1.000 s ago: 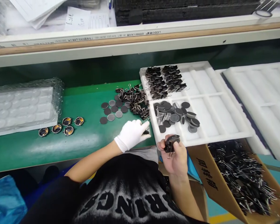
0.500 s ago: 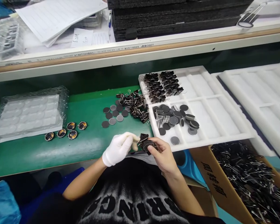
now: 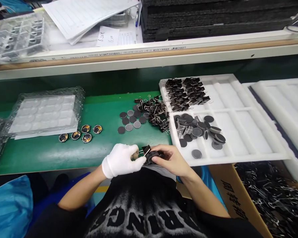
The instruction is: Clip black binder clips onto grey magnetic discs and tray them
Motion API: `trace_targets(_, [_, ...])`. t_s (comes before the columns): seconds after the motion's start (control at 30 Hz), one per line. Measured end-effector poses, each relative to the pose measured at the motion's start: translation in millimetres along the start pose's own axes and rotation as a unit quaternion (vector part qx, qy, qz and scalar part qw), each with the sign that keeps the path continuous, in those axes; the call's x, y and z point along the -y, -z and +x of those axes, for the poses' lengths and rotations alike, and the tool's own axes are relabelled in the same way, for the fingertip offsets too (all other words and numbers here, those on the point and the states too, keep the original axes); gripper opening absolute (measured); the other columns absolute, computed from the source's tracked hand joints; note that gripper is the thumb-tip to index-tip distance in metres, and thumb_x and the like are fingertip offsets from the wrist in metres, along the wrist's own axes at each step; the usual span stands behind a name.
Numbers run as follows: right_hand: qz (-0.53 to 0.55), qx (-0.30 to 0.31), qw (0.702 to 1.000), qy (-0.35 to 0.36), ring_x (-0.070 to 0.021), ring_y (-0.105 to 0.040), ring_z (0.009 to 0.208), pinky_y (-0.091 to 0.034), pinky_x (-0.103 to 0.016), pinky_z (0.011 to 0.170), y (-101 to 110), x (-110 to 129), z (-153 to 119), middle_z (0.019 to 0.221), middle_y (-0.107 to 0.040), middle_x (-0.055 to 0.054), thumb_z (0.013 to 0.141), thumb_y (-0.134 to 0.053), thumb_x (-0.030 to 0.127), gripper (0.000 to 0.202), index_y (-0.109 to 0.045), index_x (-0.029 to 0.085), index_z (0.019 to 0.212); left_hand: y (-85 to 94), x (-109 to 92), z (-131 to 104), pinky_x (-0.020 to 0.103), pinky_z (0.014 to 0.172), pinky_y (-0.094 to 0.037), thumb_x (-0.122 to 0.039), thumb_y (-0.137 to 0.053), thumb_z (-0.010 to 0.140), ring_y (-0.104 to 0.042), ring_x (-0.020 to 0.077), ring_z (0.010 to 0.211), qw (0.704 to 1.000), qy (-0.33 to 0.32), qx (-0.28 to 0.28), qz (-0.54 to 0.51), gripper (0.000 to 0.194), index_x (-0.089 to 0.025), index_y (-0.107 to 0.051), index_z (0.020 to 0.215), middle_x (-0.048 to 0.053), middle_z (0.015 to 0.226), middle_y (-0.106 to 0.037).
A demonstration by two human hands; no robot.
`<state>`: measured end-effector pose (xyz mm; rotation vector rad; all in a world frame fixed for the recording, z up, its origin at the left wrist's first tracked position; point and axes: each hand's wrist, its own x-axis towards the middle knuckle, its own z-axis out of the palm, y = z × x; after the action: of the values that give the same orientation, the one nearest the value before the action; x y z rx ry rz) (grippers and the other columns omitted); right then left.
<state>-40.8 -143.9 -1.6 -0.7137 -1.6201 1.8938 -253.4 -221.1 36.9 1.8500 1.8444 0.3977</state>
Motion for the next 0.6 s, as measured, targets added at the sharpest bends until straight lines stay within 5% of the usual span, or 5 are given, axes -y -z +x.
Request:
trace_targets(0.27, [0.026, 0.032, 0.999, -0.008, -0.02, -0.074, 0.087, -0.057, -0.033, 0.081, 0.8, 2.2, 5.9, 0.096, -0.08, -0.006, 0.081, -0.082, 0.035, 0.02, -0.078, 0.022, 0.094, -1.9, 3.8, 6.5, 0.024, 0.048, -0.022, -0.04, -0.055, 0.076, -0.022, 0.0071, 0.049, 0.996, -0.016, -0.015, -0.084, 0.038, -0.02, -0.033, 0.051, -0.007, 0.047, -0.027])
trace_targets(0.37, [0.021, 0.016, 1.0, -0.006, -0.0233, -0.073, 0.103, -0.057, -0.036, 0.09, 10.0, 6.0, 9.3, 0.117, -0.078, -0.009, 0.084, -0.079, 0.038, 0.02, -0.077, 0.022, 0.097, 2.5, 3.7, 8.6, 0.023, 0.047, -0.021, -0.04, -0.053, 0.077, -0.023, 0.0064, 0.048, 0.993, 0.001, -0.012, -0.114, 0.039, -0.02, -0.033, 0.05, -0.007, 0.047, -0.027])
trace_targets(0.43, [-0.021, 0.008, 1.0, -0.021, -0.0218, -0.073, 0.096, -0.057, -0.033, 0.083, 21.5, 11.6, 12.6, 0.111, -0.079, -0.008, 0.086, -0.077, 0.039, 0.022, -0.076, 0.021, 0.098, 6.1, 3.4, 7.5, 0.022, 0.047, -0.021, -0.039, -0.054, 0.079, -0.023, 0.0062, 0.048, 0.994, 0.001, -0.004, -0.106, 0.04, -0.02, -0.033, 0.05, -0.007, 0.046, -0.027])
trace_targets(0.6, [-0.17, 0.145, 0.973, -0.057, -0.0193, -0.071, 0.082, -0.054, -0.029, 0.075, 48.5, 28.9, 21.2, 0.093, -0.079, -0.005, 0.086, -0.075, 0.04, 0.024, -0.077, 0.018, 0.096, 2.9, 3.1, -2.1, 0.023, 0.049, -0.023, -0.041, -0.052, 0.084, -0.026, 0.0071, 0.046, 0.997, -0.048, 0.059, -0.035, 0.039, -0.02, -0.038, 0.054, -0.006, 0.046, -0.036])
